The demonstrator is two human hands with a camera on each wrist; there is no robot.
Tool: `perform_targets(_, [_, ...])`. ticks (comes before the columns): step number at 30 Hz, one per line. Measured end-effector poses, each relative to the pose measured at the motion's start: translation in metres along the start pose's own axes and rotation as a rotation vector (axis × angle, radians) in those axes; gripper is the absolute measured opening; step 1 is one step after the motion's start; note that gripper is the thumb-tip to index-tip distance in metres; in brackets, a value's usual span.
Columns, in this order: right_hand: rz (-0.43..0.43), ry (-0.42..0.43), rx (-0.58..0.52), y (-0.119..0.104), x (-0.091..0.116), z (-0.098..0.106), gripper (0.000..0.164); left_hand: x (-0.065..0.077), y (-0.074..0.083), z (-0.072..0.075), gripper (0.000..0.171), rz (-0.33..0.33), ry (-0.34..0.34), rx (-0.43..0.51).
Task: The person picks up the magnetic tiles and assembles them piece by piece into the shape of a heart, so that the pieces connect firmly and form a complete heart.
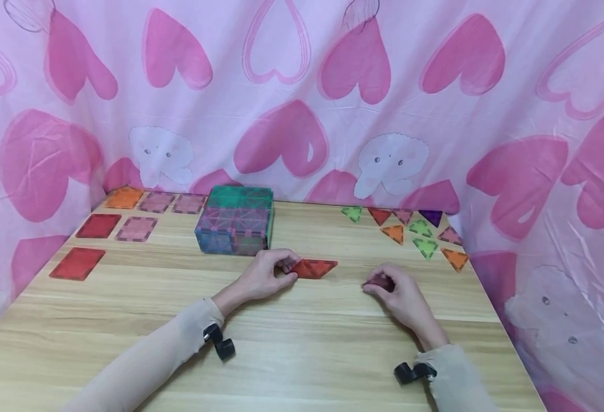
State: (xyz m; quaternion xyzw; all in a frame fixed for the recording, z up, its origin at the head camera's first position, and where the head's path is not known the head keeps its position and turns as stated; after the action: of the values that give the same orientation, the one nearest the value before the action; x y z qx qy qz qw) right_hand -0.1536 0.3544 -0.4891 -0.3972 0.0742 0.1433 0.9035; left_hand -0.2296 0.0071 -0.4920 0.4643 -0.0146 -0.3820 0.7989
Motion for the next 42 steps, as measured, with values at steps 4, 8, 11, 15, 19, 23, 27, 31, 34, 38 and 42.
perform_targets(4, [0.037,-0.03,-0.021,-0.016,-0.016,-0.023,0.015,0.0,0.0,0.002,0.024,-0.001,0.005,0.001])
perform_targets(8, [0.069,-0.047,-0.03,-0.03,-0.032,-0.044,0.012,0.0,0.0,0.001,0.024,0.003,0.003,-0.007])
perform_targets(11, [0.069,-0.047,-0.013,-0.037,-0.04,-0.055,0.013,0.0,0.0,-0.001,0.023,0.009,-0.005,-0.011])
perform_targets(15, [0.063,-0.057,-0.003,-0.038,-0.043,-0.058,0.016,-0.001,0.0,-0.001,0.023,0.006,-0.006,-0.01])
perform_targets(19, [0.067,-0.071,-0.036,-0.036,-0.043,-0.055,0.013,-0.001,0.001,0.0,0.023,0.004,-0.001,-0.014])
perform_targets(23, [0.068,-0.068,-0.089,-0.034,-0.043,-0.052,0.013,-0.001,0.001,0.001,0.023,0.006,0.0,-0.013])
perform_targets(27, [0.063,-0.07,-0.118,-0.03,-0.043,-0.049,0.014,0.0,0.001,0.001,0.023,0.012,0.001,-0.006])
perform_targets(31, [0.06,-0.047,-0.124,-0.021,-0.041,-0.041,0.015,0.001,0.001,0.002,0.024,0.008,-0.002,0.025])
perform_targets(34, [0.062,-0.013,-0.108,-0.01,-0.038,-0.03,0.015,0.002,0.001,0.001,0.025,0.006,-0.008,0.05])
perform_targets(38, [0.038,0.073,-0.059,0.007,-0.031,-0.011,0.017,0.002,0.002,0.0,0.026,-0.001,-0.014,0.054])
perform_targets(42, [-0.02,0.143,-0.013,0.017,-0.025,0.003,0.02,0.001,0.003,0.0,0.024,-0.015,-0.016,0.044])
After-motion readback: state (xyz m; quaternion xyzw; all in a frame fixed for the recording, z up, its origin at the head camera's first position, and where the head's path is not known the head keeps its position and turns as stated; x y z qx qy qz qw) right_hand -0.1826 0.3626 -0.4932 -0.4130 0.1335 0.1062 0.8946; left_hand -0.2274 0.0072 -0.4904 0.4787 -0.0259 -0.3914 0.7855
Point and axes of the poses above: each hand's wrist, its own x-axis away from the middle knuckle, its own z-axis out of the back of the hand, y = z × x, the point moved 2 cm from there along -x, towards the middle knuckle, and after that the axes turned 3 degrees about -y, right-handed, at the moved point
